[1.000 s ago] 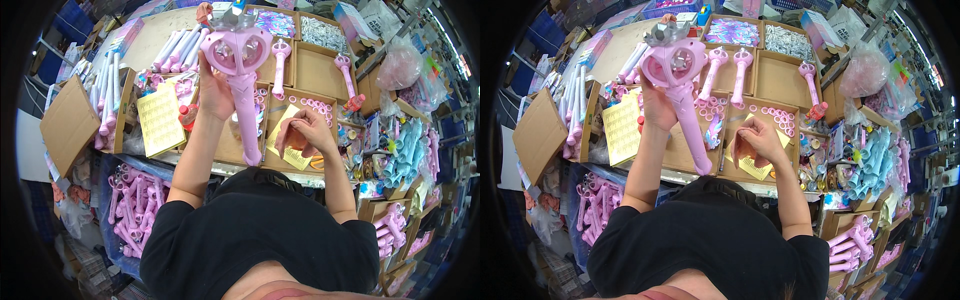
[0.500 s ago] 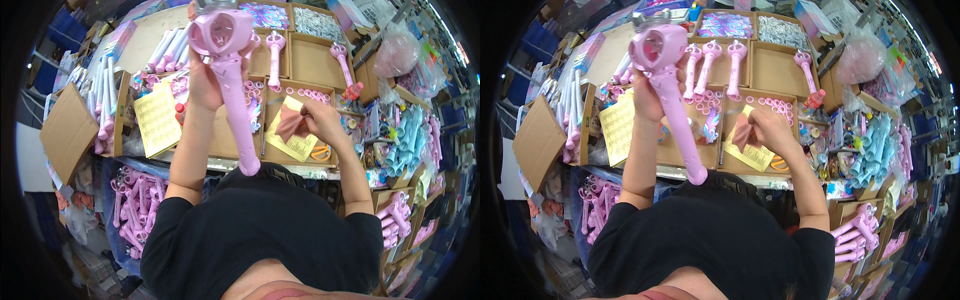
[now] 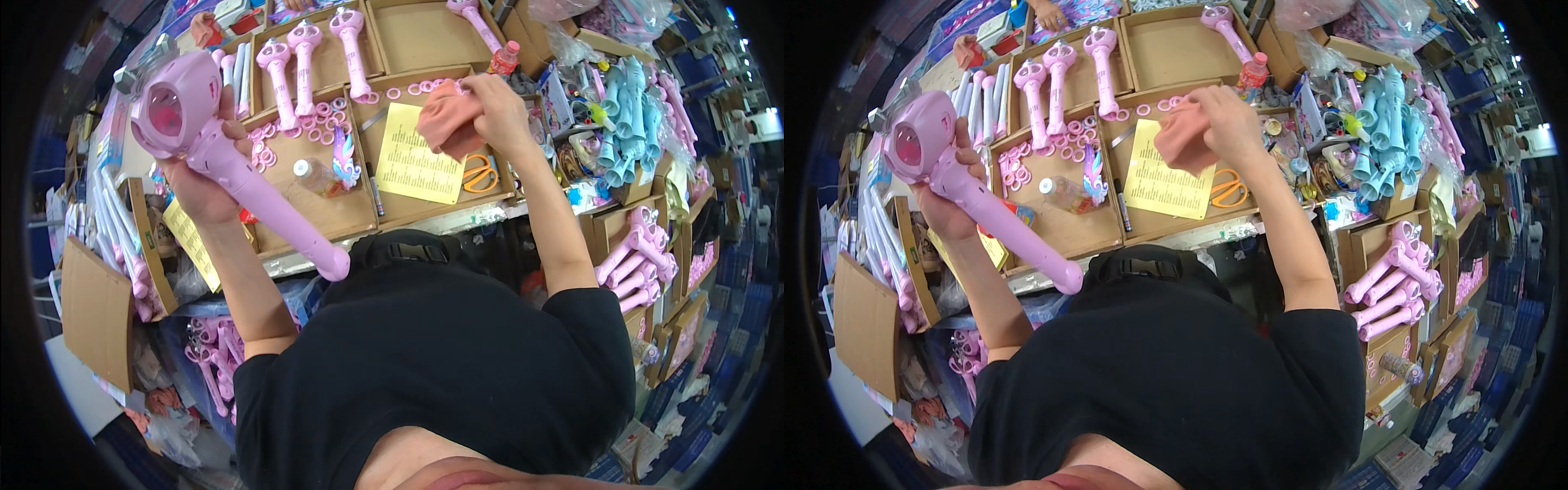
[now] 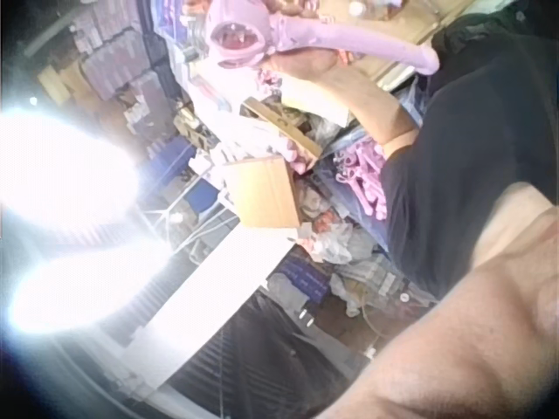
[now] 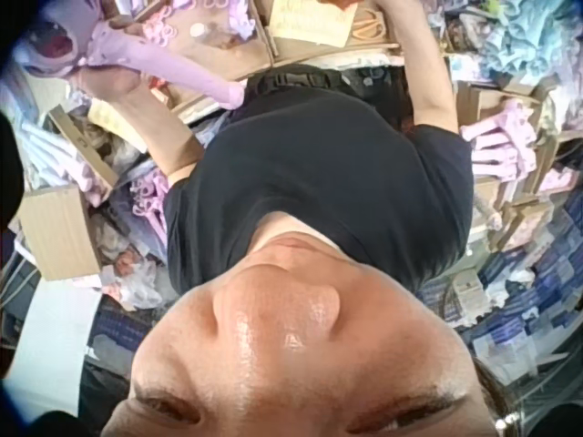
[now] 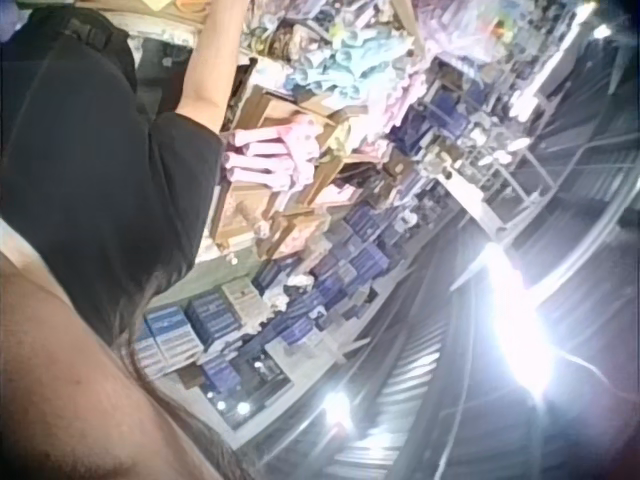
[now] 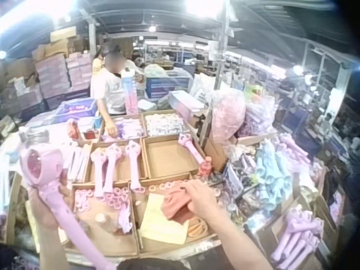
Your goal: The person assembles pink plastic magic wands by attaching decorative wings and small rings to the wand heads. They wipe the wand surfaces with a cloth, peel off labels, and place the finished wands into a cardboard box.
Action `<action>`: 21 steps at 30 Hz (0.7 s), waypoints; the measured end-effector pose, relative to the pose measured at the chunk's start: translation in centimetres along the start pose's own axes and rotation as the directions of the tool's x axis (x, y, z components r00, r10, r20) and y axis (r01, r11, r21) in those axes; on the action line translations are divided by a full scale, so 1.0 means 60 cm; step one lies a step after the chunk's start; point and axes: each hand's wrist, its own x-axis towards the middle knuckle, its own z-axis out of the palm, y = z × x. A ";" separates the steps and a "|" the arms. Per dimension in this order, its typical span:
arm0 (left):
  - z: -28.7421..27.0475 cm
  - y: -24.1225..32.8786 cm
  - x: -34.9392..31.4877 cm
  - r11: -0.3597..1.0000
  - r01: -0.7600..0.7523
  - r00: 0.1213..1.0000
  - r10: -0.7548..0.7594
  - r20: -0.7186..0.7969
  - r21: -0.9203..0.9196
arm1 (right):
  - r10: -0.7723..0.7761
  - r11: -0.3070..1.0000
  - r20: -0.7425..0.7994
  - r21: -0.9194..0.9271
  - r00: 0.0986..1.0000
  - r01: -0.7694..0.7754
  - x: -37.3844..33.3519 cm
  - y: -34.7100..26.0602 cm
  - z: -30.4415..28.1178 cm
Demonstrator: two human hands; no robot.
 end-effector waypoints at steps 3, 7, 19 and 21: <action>-0.002 0.005 -0.005 1.000 -0.012 1.000 0.013 -0.009 0.025 | -0.076 0.997 -0.120 -0.042 0.990 0.072 -0.011 0.018 -0.004; -0.005 0.021 -0.017 0.999 -0.041 0.999 0.041 -0.007 -0.008 | 0.026 0.999 -0.226 0.024 0.974 -0.022 -0.022 0.028 0.001; -0.018 0.060 -0.143 0.980 -0.200 0.963 0.197 -0.184 0.005 | 0.032 -0.253 0.955 0.294 0.296 -0.922 0.017 -0.223 0.307; -0.023 0.061 -0.168 0.974 -0.221 0.966 0.226 -0.127 0.050 | -0.035 -0.178 0.969 0.236 0.245 -0.955 0.029 -0.245 0.343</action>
